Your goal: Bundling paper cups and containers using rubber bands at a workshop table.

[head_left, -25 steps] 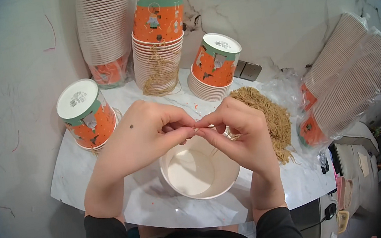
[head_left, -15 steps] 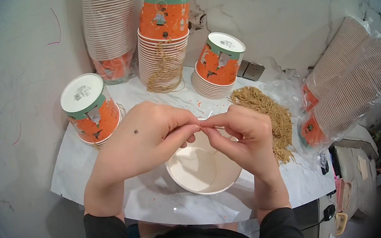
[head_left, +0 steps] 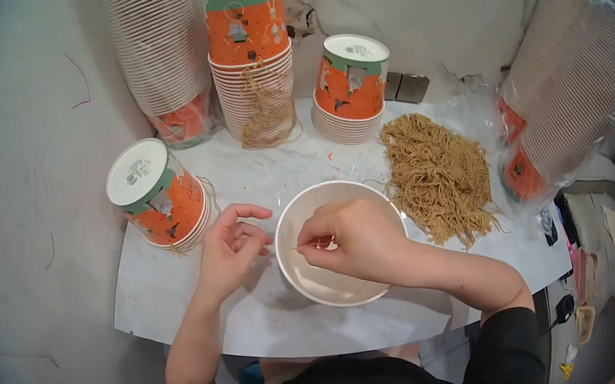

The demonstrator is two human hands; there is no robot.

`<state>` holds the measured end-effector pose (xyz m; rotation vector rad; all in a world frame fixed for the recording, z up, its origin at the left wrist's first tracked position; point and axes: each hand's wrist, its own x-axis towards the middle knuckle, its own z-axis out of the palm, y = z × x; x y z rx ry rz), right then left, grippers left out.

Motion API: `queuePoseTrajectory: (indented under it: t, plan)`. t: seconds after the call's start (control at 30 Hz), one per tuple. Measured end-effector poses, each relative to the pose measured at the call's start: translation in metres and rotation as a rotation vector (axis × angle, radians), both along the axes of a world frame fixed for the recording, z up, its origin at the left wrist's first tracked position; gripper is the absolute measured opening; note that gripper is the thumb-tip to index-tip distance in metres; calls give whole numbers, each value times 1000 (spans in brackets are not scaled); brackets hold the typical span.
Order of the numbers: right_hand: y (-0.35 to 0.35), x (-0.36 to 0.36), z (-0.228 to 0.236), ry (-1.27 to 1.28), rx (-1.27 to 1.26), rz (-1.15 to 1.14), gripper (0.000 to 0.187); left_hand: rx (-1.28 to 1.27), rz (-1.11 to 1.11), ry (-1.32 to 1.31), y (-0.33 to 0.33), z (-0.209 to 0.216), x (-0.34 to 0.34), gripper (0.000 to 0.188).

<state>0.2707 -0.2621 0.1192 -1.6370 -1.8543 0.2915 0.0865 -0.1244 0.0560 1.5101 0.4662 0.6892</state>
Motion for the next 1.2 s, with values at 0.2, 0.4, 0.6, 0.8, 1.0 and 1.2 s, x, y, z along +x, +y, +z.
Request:
queuePoseTrajectory:
  t: [0.2, 0.4, 0.6, 0.8, 1.0, 1.2]
  plan:
    - [5, 1, -13, 162, -63, -25, 11, -91, -197, 41, 1, -3, -10, 30]
    - [9, 0, -13, 215, -82, -3, 12, -95, -235, 8, 3, -1, -15, 28]
    - [10, -1, -12, 202, -91, -6, 12, -68, -237, -24, 2, -3, -15, 25]
    - [12, -6, -12, 140, -85, 13, 11, 69, -145, -9, -3, -3, -12, 21]
    - [12, -6, -16, 57, -10, -49, 12, 287, -25, 28, -9, -4, -7, 14]
    - [4, 14, 13, 106, -271, -164, 8, 761, 201, -39, -13, 2, 4, 9]
